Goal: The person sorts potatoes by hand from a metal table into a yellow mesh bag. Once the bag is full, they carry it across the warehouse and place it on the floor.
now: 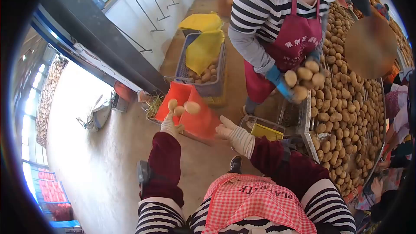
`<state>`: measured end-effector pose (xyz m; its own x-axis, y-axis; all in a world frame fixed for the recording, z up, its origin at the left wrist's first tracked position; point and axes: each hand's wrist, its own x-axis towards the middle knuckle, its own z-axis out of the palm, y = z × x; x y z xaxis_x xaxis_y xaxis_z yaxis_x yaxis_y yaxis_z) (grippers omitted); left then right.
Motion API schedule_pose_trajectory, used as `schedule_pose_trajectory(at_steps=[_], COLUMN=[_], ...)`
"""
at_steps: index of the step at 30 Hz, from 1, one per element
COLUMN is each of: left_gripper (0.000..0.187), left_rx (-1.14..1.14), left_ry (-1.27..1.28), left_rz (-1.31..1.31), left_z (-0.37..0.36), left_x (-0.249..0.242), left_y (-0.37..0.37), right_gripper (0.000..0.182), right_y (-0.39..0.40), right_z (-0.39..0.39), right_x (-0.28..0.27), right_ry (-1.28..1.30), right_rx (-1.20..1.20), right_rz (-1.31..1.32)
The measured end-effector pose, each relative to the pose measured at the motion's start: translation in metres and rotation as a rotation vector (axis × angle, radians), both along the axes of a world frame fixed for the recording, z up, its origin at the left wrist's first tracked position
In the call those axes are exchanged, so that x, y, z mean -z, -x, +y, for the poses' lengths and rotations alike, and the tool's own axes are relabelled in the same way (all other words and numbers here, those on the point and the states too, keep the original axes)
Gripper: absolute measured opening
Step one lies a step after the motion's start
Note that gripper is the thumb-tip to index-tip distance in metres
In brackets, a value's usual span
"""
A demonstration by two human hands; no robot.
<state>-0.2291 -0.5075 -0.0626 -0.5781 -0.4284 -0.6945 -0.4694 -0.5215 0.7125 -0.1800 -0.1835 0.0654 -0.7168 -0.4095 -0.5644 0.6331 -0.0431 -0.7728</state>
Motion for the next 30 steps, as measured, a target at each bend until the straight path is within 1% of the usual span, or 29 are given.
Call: schedule_pose_trajectory(at_steps=[1,2,3,4,5,6,7,8,9,10,11,12,13,15,17,18,20,21,23,24,25,26,27,28,30], left_gripper=[0.059,0.059,0.060,0.056,0.052,0.048,0.047,0.044,0.042,0.042,0.040,0.038,0.036,0.032,0.028,0.026,0.020,0.018,0.012,0.017,0.021,0.023,0.028,0.039,0.047], left_rx=[-0.024,0.187,0.408,0.420,0.431,0.464,0.603,0.703,0.713,0.737,0.856,0.909,1.077,1.475,1.677,1.761,1.795,1.805,1.842,1.873,1.951,2.155,2.109,2.474,2.453], left_ry=[0.091,0.326,0.558,0.642,0.728,0.895,0.920,1.130,1.127,0.981,1.175,1.198,0.922,0.617,0.658,0.685,0.582,0.595,0.609,0.681,0.525,0.443,0.377,0.433,0.536], left_rz=[-0.158,-0.108,-0.054,-0.075,-0.100,-0.087,-0.162,-0.200,-0.145,-0.153,-0.096,0.013,0.120,0.361,0.688,0.850,0.813,0.935,1.225,1.312,1.423,1.427,1.533,1.479,1.840], left_z=[-0.011,-0.031,-0.054,-0.030,-0.005,0.002,0.020,0.027,0.042,0.052,0.093,0.107,0.162,0.209,0.288,0.336,0.437,0.486,0.570,0.608,0.650,0.695,0.722,0.755,0.778], left_x=[0.010,0.044,0.094,0.079,0.062,0.086,0.083,0.114,0.131,0.158,0.123,0.150,0.079,0.081,0.028,-0.005,-0.061,-0.070,-0.064,-0.058,-0.060,-0.083,-0.050,-0.053,-0.037], left_y=[0.005,-0.003,-0.021,-0.032,-0.042,-0.059,-0.078,-0.099,-0.120,-0.135,-0.148,-0.161,-0.160,-0.164,-0.154,-0.149,-0.144,-0.144,-0.156,-0.172,-0.189,-0.213,-0.244,-0.270,-0.316], right_gripper=[0.063,0.059,0.053,0.048,0.043,0.044,0.045,0.046,0.047,0.048,0.048,0.048,0.048,0.048,0.045,0.044,0.041,0.040,0.026,0.026,0.025,0.024,0.024,0.023,0.022], right_y=[-0.001,-0.005,-0.019,-0.032,-0.052,-0.071,-0.094,-0.115,-0.135,-0.158,-0.187,-0.216,-0.245,-0.273,-0.318,-0.333,-0.360,-0.373,-0.392,-0.411,-0.430,-0.452,-0.471,-0.486,-0.506], right_z=[0.010,0.031,0.047,0.064,0.079,0.100,0.125,0.150,0.175,0.202,0.228,0.245,0.262,0.282,0.298,0.313,0.343,0.357,0.404,0.424,0.442,0.463,0.483,0.498,0.525], right_x=[0.015,0.042,0.052,0.063,0.068,0.074,0.081,0.086,0.089,0.094,0.102,0.110,0.118,0.113,0.124,0.127,0.128,0.124,0.081,0.084,0.087,0.100,0.111,0.112,0.113], right_ry=[-0.125,-0.249,-0.220,-0.195,-0.015,-0.051,-0.091,-0.135,-0.219,-0.312,-0.407,-0.401,-0.393,-0.285,-0.385,-0.442,-0.576,-0.650,-0.756,-0.838,-0.917,-1.052,-1.193,-1.029,-0.681], right_rx=[-0.213,-0.424,-0.459,-0.493,-0.319,-0.237,-0.141,-0.028,0.015,0.066,0.113,0.211,0.313,0.525,0.506,0.489,0.467,0.462,0.642,0.770,0.895,0.992,1.080,1.208,1.421], right_rz=[0.378,0.754,0.675,0.595,0.071,0.009,-0.054,-0.121,-0.094,-0.077,-0.068,-0.117,-0.161,-0.362,-0.082,0.011,0.142,0.179,0.201,0.187,0.165,0.192,0.220,0.093,-0.152])
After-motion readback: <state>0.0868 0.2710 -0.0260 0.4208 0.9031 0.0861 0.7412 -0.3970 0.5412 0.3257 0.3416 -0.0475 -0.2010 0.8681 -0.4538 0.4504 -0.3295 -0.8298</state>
